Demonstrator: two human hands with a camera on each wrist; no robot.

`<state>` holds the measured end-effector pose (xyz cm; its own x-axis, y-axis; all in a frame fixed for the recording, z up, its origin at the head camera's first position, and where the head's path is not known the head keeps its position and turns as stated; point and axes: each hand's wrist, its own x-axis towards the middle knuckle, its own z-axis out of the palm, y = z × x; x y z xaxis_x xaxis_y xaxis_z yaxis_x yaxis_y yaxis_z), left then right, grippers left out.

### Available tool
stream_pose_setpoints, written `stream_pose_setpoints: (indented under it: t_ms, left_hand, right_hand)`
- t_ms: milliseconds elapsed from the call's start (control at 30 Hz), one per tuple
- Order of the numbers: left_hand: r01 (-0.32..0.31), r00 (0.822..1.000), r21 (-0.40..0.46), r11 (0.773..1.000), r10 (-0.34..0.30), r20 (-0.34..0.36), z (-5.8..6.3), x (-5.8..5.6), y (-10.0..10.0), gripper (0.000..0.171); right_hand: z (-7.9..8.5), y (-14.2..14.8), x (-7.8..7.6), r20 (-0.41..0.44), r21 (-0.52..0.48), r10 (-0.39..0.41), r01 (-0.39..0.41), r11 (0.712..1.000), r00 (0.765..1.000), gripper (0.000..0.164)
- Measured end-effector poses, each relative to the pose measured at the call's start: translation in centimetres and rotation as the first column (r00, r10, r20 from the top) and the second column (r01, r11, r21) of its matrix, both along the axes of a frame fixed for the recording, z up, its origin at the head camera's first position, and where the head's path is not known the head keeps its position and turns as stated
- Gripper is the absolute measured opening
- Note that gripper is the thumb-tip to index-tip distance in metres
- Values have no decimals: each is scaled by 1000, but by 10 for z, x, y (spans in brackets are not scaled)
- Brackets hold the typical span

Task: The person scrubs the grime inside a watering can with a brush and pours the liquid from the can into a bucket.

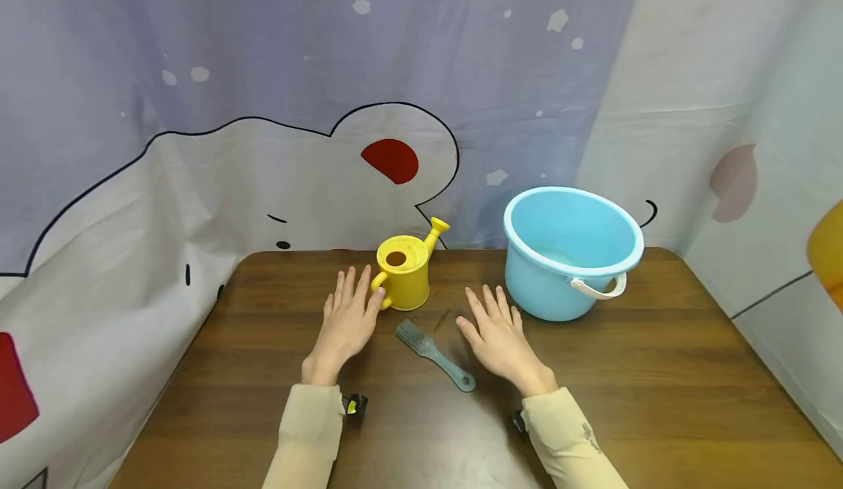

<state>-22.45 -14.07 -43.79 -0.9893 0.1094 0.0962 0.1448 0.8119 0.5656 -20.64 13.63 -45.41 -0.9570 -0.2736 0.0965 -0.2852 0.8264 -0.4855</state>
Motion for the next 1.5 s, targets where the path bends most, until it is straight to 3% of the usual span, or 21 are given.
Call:
stream_pose_setpoints:
  t_ms: [200,400,667,933,1100,1200,1333,1400,1500]
  left_hand:
    - [-3,999,64,998,0,47,-5,-10,-1,75]
    - [-12,998,242,970,-3,59,-8,-22,1,72]
    - [-31,999,474,880,6,53,-21,-36,1,55]
    - [-62,998,579,813,44,44,-30,-43,3,28]
    - [-49,995,708,705,-26,94,-37,-48,3,30]
    - [-44,987,757,652,-91,136,-33,-47,4,29]
    - [-36,981,774,632,-127,148,-40,-51,4,28]
    - [-26,983,780,626,-126,133,-50,-57,2,31]
    - [4,980,787,617,-158,119,-52,-59,1,33]
  right_hand:
    - [-5,3,-4,65,-6,6,-6,1000,998,62]
    - [-7,4,-6,93,-20,29,-27,999,995,61]
    - [-10,7,-8,125,-15,57,-55,998,990,54]
    - [-9,3,-9,109,36,99,-104,994,989,41]
    - [-6,-5,-6,85,94,134,-142,985,987,21]
    - [-3,-10,-5,80,111,172,-180,977,982,15]
    - [0,-16,-4,107,141,206,-220,965,973,15]
    - [0,-20,-3,123,165,199,-218,962,972,15]
    - [0,-28,-1,145,192,167,-193,962,975,16]
